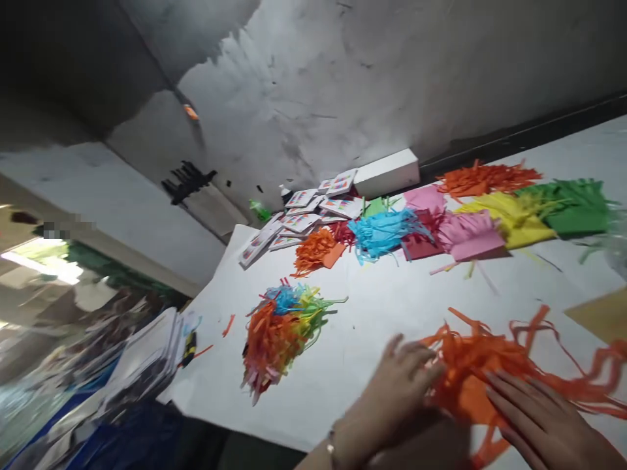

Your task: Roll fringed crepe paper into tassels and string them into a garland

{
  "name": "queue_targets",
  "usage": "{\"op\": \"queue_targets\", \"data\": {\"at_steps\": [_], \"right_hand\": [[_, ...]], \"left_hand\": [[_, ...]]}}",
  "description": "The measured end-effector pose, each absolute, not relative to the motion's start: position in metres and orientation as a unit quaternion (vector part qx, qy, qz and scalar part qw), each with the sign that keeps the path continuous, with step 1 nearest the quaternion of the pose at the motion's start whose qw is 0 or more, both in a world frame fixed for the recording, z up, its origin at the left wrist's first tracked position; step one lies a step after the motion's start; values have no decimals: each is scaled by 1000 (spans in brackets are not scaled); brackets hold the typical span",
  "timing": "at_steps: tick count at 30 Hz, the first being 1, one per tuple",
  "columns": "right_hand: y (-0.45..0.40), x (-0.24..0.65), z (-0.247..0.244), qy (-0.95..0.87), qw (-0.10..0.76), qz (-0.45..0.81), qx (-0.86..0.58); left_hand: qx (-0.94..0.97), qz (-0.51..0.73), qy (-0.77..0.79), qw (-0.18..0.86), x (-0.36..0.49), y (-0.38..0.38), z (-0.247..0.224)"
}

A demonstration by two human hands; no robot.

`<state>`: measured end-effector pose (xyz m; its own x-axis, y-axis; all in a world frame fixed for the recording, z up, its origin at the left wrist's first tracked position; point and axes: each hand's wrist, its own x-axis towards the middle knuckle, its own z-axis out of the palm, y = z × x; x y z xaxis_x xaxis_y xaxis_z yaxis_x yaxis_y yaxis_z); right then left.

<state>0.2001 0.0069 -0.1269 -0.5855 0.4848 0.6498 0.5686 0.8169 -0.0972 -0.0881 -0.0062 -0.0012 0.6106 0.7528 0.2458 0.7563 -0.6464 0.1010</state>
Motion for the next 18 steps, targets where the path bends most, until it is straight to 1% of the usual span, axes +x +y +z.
{"op": "queue_targets", "data": {"at_steps": [2,3,6,8,11,14,16,18], "right_hand": [[6,198,-114,-896,308,-101,-303],[6,198,-109,-889,300,-109,-329],[3,208,-94,-832,321,-91,-443],[-2,218,-84,-805,329,-103,-482],[-10,223,-73,-836,329,-136,-417],[-13,206,-73,-881,329,-115,-320],[-11,193,-82,-869,334,-104,-350],[-9,185,-94,-843,336,-101,-407]], "left_hand": [[-933,-75,-351,-15,-45,-13,-16],[-937,-61,-344,-17,-33,-14,-21],[-916,-59,-397,-19,-26,-9,-32],[-900,-69,-430,-24,-31,-4,-36],[-899,-79,-430,-28,-35,1,-38],[-906,-84,-413,-33,-31,3,-38],[-908,-85,-409,-31,-27,5,-38],[-902,-84,-424,-4,-26,9,-40]]}}
